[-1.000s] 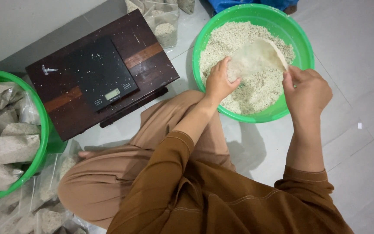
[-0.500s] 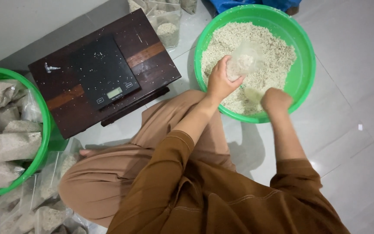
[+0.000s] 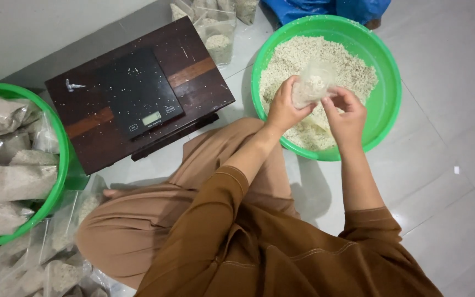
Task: Portioning grain into small plastic bags using a scoop and a digital scale
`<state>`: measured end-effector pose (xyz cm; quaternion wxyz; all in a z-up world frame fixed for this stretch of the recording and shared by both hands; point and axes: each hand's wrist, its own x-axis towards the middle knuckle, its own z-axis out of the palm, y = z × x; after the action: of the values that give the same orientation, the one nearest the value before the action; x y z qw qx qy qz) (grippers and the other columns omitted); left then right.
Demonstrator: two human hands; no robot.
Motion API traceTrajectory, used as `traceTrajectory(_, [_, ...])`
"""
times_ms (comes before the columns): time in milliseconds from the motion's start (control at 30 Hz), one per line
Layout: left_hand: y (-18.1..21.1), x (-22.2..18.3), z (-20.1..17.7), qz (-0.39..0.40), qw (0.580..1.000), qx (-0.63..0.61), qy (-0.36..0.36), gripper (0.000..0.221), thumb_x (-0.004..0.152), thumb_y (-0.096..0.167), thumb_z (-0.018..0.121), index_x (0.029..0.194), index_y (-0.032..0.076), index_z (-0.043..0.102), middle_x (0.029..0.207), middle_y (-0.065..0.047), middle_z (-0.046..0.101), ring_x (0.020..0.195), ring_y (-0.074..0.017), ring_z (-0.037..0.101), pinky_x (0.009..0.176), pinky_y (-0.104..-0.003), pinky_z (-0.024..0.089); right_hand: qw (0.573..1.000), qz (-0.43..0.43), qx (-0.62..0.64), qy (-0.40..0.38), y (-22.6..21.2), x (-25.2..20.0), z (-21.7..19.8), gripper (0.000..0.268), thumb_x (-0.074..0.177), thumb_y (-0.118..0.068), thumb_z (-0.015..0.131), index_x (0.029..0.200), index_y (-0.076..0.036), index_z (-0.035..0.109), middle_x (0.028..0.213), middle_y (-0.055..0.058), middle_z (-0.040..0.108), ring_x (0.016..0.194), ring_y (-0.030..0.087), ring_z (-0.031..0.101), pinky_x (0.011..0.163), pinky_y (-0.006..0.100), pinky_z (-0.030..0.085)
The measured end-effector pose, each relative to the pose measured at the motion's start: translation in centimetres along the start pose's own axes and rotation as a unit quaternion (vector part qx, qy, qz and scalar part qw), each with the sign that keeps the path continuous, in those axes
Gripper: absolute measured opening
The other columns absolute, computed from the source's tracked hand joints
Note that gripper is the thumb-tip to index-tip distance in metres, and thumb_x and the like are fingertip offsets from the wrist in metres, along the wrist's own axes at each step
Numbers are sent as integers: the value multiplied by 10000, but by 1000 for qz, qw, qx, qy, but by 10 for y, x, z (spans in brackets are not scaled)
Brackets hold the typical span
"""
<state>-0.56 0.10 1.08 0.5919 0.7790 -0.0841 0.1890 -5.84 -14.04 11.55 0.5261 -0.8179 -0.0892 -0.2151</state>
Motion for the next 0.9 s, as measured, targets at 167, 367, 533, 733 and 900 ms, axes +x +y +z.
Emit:
traceTrajectory(167, [14,-2,-6,-1,1000,-17,-1,1142,533,598,881,1425,99,374,1300,-218,558,1219,-408,575,1063,-494,490,991,-106,-85,11,-51,9,13,39,965,39,749,962,33,711,923,158,677,803,311,682,645,342,583])
traceTrajectory(367, [44,4,-32,-76,986,-8,-150,1468,436,732,884,1526,71,154,1466,-276,411,1377,-422,430,1204,-508,348,996,-77,9,50,-44,22,11,81,1018,67,678,948,61,639,937,204,649,769,269,678,621,343,591])
traceTrajectory(533, [28,0,-19,-77,974,32,-209,1447,464,739,879,1521,46,175,1424,-258,468,1353,-380,477,1196,-467,373,996,-48,49,64,-43,24,5,74,1049,50,613,980,67,591,987,193,613,828,249,676,640,342,603])
traceTrajectory(733, [12,-1,-11,-79,982,18,-172,1145,562,586,912,1412,40,374,1328,-215,534,1277,-375,549,1122,-459,462,995,-32,76,57,-38,24,6,85,1054,29,607,979,53,576,985,184,613,833,225,674,661,344,606])
traceTrajectory(900, [2,1,-5,-97,982,70,-148,913,604,485,895,1326,133,461,1232,-102,581,1177,-288,626,1011,-416,549,992,-40,95,78,-24,28,3,111,1063,2,616,970,46,576,908,166,625,804,181,648,708,321,592])
